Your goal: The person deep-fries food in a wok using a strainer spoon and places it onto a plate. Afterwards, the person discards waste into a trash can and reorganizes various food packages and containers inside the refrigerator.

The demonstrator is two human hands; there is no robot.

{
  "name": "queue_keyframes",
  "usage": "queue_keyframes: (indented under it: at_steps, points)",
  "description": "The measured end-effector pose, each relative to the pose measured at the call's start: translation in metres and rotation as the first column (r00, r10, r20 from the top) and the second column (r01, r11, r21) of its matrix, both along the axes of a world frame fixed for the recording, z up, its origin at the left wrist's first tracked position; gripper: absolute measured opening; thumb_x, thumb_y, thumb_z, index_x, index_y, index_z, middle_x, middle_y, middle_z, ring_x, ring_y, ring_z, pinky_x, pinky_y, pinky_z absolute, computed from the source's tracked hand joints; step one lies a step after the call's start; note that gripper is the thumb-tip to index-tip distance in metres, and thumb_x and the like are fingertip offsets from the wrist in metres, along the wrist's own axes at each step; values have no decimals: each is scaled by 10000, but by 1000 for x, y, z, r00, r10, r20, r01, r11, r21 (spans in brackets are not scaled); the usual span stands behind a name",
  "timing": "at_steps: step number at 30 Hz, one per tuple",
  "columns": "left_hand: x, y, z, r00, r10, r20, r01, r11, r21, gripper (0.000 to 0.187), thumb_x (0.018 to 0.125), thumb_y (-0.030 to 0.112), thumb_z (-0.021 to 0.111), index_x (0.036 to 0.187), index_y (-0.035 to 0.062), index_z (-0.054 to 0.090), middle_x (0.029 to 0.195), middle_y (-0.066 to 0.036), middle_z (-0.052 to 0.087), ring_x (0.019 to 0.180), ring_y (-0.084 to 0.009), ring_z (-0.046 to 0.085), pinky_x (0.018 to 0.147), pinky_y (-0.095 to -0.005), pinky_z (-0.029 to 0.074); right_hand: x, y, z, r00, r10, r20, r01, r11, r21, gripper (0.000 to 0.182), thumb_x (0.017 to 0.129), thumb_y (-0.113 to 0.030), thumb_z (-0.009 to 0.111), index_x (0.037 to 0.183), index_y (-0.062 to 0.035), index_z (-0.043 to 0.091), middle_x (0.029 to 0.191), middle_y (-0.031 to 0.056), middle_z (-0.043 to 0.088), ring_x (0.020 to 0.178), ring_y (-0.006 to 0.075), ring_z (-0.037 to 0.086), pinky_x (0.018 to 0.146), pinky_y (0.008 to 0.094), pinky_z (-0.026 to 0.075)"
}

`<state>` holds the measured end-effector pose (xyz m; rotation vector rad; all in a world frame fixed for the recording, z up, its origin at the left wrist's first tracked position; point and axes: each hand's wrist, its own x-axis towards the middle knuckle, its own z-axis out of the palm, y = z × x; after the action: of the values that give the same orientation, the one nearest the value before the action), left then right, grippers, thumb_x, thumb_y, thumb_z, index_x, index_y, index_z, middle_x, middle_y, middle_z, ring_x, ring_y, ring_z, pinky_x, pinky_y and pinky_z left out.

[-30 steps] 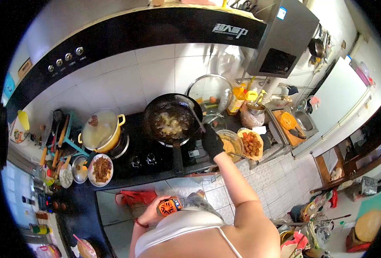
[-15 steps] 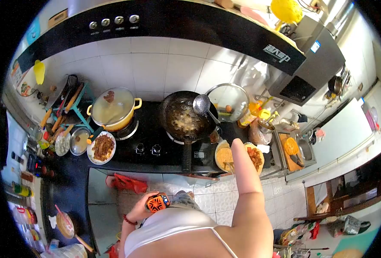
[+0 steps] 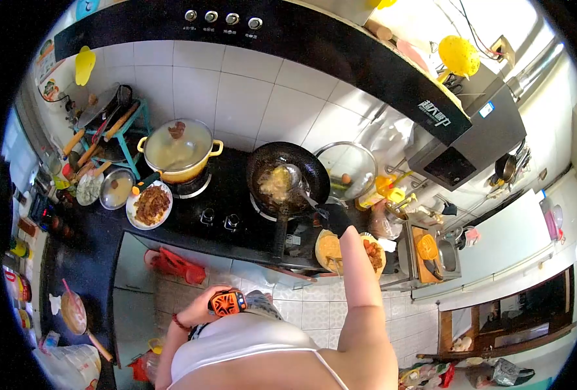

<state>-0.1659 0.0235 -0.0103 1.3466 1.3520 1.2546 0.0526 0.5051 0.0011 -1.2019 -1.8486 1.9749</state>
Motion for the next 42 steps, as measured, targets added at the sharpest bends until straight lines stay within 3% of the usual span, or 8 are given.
queue_keyframes:
  at_steps: [2,4,12,16,19,32,39,42]
  points:
    - [2,-1,0,1000,-5,2,5,1000,0,717,637,75,819,1264,48,473,1271,-133,511,1192,-261,498,1021,-358,393,3,-3,-2,960,248,130,-275,922,271,305,834,-115,617,1130,-39,614,821,50,656,684,215,616,603,293,488]
    - [1,-2,1,1000,-12,9,12,1000,-19,715,635,57,809,1266,55,473,1274,-128,505,1194,-260,492,1024,-352,388,7,-9,-3,828,382,411,-540,344,768,414,802,-79,648,1209,-56,575,882,50,652,739,214,612,631,286,483]
    - [4,-6,-1,997,-60,39,61,998,-29,736,630,83,817,1274,59,462,1297,-125,482,1209,-253,478,1034,-354,379,-12,-68,42,835,391,388,-550,629,550,336,850,-115,582,1184,-81,591,985,163,638,804,293,609,680,379,481]
    - [5,-10,3,999,-49,16,50,998,-44,712,629,51,796,1267,61,479,1283,-122,507,1204,-259,487,1036,-365,379,-13,-77,37,816,513,267,-351,72,933,293,908,-210,518,1116,-27,612,976,218,637,830,340,616,688,392,482]
    - [5,-11,2,999,-45,30,47,997,-62,714,621,56,794,1264,61,484,1282,-122,507,1204,-265,487,1039,-369,374,-28,-97,50,924,108,367,-266,871,413,318,899,-241,514,1068,10,612,947,249,637,883,379,618,731,419,490]
    - [4,-17,-4,998,-42,-47,42,999,-13,722,626,96,803,1272,80,480,1292,-123,500,1202,-276,493,1028,-359,392,5,-75,23,926,-317,206,-177,118,977,322,869,-168,510,1161,-62,594,1099,208,618,1004,385,583,866,465,450]
    - [3,-18,-1,997,-67,-28,66,997,-30,717,627,112,808,1267,71,488,1282,-122,506,1192,-275,498,1024,-359,391,32,-39,-11,898,-351,266,-208,196,958,235,886,-232,525,981,-48,635,793,164,647,732,341,628,679,428,495]
    - [3,-16,-1,996,-77,-37,76,996,-35,711,628,122,810,1263,70,493,1281,-122,506,1197,-272,493,1029,-362,385,23,-46,1,910,-301,284,131,860,493,263,901,-304,531,905,-55,616,599,98,571,483,244,553,465,370,442]
